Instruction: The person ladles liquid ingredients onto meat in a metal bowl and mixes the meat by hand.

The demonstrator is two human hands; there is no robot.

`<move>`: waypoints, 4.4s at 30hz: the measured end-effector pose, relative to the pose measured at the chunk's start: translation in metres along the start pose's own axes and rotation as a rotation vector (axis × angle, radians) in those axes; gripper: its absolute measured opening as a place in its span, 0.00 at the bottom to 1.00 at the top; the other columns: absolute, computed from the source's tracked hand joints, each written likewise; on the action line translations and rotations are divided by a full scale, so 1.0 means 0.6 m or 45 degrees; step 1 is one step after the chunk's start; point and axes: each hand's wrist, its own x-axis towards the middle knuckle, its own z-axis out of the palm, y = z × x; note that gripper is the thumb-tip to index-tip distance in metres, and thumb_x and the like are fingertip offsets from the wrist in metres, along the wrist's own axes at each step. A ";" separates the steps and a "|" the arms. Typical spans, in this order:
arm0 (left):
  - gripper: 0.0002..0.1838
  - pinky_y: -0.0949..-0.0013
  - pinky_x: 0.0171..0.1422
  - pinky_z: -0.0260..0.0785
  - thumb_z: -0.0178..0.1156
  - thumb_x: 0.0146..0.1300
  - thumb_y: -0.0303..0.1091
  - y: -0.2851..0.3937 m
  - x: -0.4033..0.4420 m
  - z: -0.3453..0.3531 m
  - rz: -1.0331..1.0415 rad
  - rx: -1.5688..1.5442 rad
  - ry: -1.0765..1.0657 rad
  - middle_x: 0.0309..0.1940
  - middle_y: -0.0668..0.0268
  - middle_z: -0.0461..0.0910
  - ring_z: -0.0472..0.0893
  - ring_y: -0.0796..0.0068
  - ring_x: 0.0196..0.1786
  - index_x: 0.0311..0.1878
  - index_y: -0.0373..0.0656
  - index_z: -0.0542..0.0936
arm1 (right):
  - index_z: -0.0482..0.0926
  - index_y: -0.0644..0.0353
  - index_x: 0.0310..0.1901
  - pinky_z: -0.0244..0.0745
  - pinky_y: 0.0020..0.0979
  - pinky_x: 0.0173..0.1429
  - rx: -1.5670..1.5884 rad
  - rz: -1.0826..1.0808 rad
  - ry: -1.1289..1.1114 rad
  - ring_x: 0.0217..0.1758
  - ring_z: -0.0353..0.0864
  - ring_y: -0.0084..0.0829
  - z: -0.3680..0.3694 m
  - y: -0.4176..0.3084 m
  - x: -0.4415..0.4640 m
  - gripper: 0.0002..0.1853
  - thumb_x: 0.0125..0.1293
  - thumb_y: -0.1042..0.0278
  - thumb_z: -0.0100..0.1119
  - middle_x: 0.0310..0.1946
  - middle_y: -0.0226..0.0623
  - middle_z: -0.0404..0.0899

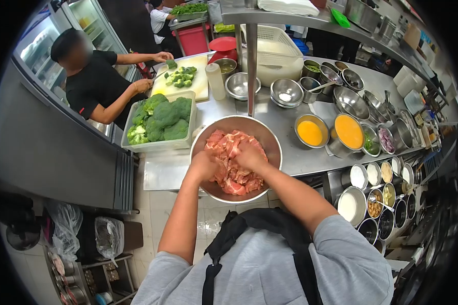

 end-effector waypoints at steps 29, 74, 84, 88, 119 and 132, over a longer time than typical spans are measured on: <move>0.14 0.70 0.44 0.78 0.54 0.67 0.23 0.063 0.002 -0.025 0.088 -1.095 0.067 0.41 0.62 0.84 0.83 0.76 0.38 0.54 0.34 0.79 | 0.83 0.66 0.42 0.79 0.31 0.50 0.567 -0.247 0.314 0.41 0.85 0.32 -0.135 0.000 0.020 0.12 0.55 0.73 0.66 0.36 0.42 0.85; 0.31 0.39 0.66 0.65 0.44 0.72 0.57 0.062 -0.083 0.117 -0.766 -1.993 -0.084 0.67 0.53 0.68 0.73 0.48 0.64 0.70 0.48 0.64 | 0.77 0.64 0.59 0.73 0.37 0.61 0.164 -0.078 -0.356 0.57 0.79 0.35 -0.118 -0.004 0.053 0.34 0.58 0.46 0.67 0.54 0.43 0.81; 0.32 0.45 0.54 0.78 0.43 0.68 0.65 0.052 0.032 0.142 -0.465 -2.384 -0.166 0.52 0.55 0.79 0.83 0.53 0.50 0.59 0.48 0.74 | 0.74 0.55 0.61 0.78 0.34 0.51 0.395 0.013 -0.896 0.51 0.78 0.28 -0.070 0.029 0.076 0.32 0.57 0.51 0.66 0.53 0.38 0.79; 0.24 0.47 0.53 0.79 0.41 0.73 0.57 0.120 0.007 0.073 -0.187 -2.376 -0.188 0.49 0.58 0.80 0.83 0.56 0.49 0.52 0.49 0.76 | 0.74 0.64 0.58 0.76 0.30 0.52 0.127 0.159 -0.678 0.48 0.78 0.27 -0.154 -0.080 0.066 0.28 0.58 0.60 0.65 0.47 0.40 0.80; 0.28 0.65 0.52 0.74 0.66 0.52 0.45 0.083 0.068 0.038 0.144 -0.563 -0.114 0.42 0.53 0.84 0.83 0.63 0.45 0.52 0.32 0.80 | 0.75 0.48 0.55 0.84 0.38 0.43 1.584 0.354 -0.588 0.44 0.83 0.29 -0.132 -0.065 -0.004 0.13 0.72 0.60 0.53 0.46 0.33 0.80; 0.30 0.40 0.65 0.66 0.48 0.71 0.56 -0.021 0.033 0.130 -0.748 -2.066 -0.247 0.63 0.56 0.73 0.76 0.55 0.61 0.67 0.45 0.69 | 0.70 0.59 0.65 0.82 0.40 0.54 1.226 0.609 -0.629 0.47 0.85 0.38 -0.014 0.075 0.029 0.31 0.69 0.44 0.54 0.54 0.45 0.80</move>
